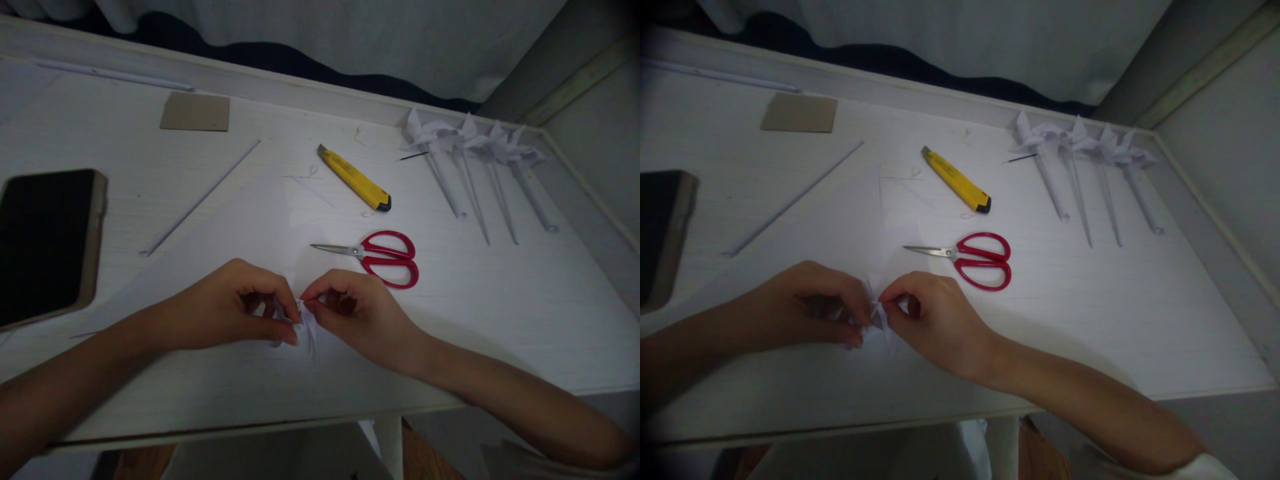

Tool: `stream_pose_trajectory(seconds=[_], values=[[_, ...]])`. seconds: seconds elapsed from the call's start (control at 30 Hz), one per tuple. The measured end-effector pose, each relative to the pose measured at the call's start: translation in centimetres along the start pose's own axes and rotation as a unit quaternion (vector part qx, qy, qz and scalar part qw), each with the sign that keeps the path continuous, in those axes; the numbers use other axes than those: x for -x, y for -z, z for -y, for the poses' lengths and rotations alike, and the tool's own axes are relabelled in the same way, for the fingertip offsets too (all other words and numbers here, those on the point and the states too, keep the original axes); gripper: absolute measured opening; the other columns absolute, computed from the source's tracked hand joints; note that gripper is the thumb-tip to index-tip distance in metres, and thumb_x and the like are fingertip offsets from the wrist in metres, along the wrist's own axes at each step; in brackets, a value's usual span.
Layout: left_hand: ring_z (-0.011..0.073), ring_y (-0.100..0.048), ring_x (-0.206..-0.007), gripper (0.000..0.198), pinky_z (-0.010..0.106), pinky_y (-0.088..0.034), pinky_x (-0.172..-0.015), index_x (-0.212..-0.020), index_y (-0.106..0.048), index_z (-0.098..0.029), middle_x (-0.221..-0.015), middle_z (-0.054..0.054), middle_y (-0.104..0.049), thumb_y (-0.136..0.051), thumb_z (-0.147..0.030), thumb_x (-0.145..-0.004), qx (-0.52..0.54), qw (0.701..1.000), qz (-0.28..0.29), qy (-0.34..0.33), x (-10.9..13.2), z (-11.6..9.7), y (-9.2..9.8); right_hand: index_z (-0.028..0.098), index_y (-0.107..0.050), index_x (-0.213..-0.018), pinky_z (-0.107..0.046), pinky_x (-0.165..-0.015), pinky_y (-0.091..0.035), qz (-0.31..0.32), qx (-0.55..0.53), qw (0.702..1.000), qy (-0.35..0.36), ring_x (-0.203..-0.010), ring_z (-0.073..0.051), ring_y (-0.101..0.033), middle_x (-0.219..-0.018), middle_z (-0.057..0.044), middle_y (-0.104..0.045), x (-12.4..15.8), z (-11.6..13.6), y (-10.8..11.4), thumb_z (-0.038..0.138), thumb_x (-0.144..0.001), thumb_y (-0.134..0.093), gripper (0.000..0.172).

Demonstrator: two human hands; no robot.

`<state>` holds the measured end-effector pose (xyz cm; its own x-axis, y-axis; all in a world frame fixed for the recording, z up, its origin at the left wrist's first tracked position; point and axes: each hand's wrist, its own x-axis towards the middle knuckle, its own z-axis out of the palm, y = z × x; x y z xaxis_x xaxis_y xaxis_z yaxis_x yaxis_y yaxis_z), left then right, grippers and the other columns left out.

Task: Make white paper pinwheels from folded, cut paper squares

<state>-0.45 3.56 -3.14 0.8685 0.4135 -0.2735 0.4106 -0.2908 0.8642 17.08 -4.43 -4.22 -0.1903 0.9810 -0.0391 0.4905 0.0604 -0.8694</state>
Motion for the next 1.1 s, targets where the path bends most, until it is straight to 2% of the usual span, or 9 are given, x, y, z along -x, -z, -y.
stream_pose_trajectory(seconds=[0.3, 0.53, 0.63, 0.8, 1.1], values=[[0.0060, -0.045, -0.046, 0.019, 0.015, -0.033, -0.042, -0.073, -0.061, -0.017, -0.056, -0.004, -0.057, -0.067, -0.032, -0.062, 0.014, 1.000, 0.001, 0.026, -0.08, -0.40, 0.09, 0.017, -0.059, -0.077, -0.017, -0.047, -0.035, 0.001, -0.003, 1.000, 0.001, -0.049, -0.005, -0.043, -0.062, 0.004, -0.053, 0.04, 0.22, 0.02, 0.013, -0.071, -0.052, 0.010], [0.0064, -0.044, -0.045, 0.039, 0.015, -0.034, -0.040, -0.082, -0.051, -0.017, -0.054, -0.007, -0.049, -0.070, -0.039, -0.056, -0.038, 0.997, -0.053, 0.033, -0.02, -0.74, 0.00, 0.017, -0.058, -0.078, -0.016, -0.046, -0.034, -0.006, 0.000, 1.000, 0.006, -0.047, -0.004, -0.041, -0.060, 0.005, -0.051, 0.02, 0.23, 0.06, 0.012, -0.070, -0.053, 0.010], [0.0066, -0.044, -0.044, 0.043, 0.015, -0.035, -0.040, -0.087, -0.051, -0.019, -0.053, -0.007, -0.050, -0.068, -0.043, -0.056, -0.049, 0.997, -0.042, 0.045, 0.00, -0.80, 0.01, 0.016, -0.058, -0.078, -0.016, -0.046, -0.034, -0.010, -0.004, 1.000, 0.013, -0.047, -0.003, -0.041, -0.060, 0.005, -0.051, 0.07, 0.14, 0.00, 0.013, -0.071, -0.053, 0.009], [0.0071, -0.046, -0.042, 0.043, 0.016, -0.036, -0.041, -0.093, -0.054, -0.020, -0.049, -0.006, -0.052, -0.065, -0.045, -0.060, -0.050, 0.998, -0.018, 0.046, 0.01, -0.72, -0.01, 0.017, -0.057, -0.079, -0.016, -0.045, -0.034, -0.010, -0.005, 1.000, 0.010, -0.047, -0.004, -0.041, -0.062, 0.004, -0.052, 0.13, 0.18, -0.04, 0.013, -0.071, -0.054, 0.010], [0.0058, -0.045, -0.040, 0.038, 0.015, -0.036, -0.039, -0.091, -0.059, -0.019, -0.048, -0.006, -0.054, -0.066, -0.040, -0.061, -0.021, 0.998, -0.036, 0.038, 0.15, -0.41, -0.17, 0.017, -0.057, -0.080, -0.017, -0.046, -0.036, -0.018, -0.003, 1.000, -0.002, -0.049, -0.005, -0.043, -0.061, 0.004, -0.052, 0.16, 0.24, -0.08, 0.014, -0.071, -0.053, 0.010]])
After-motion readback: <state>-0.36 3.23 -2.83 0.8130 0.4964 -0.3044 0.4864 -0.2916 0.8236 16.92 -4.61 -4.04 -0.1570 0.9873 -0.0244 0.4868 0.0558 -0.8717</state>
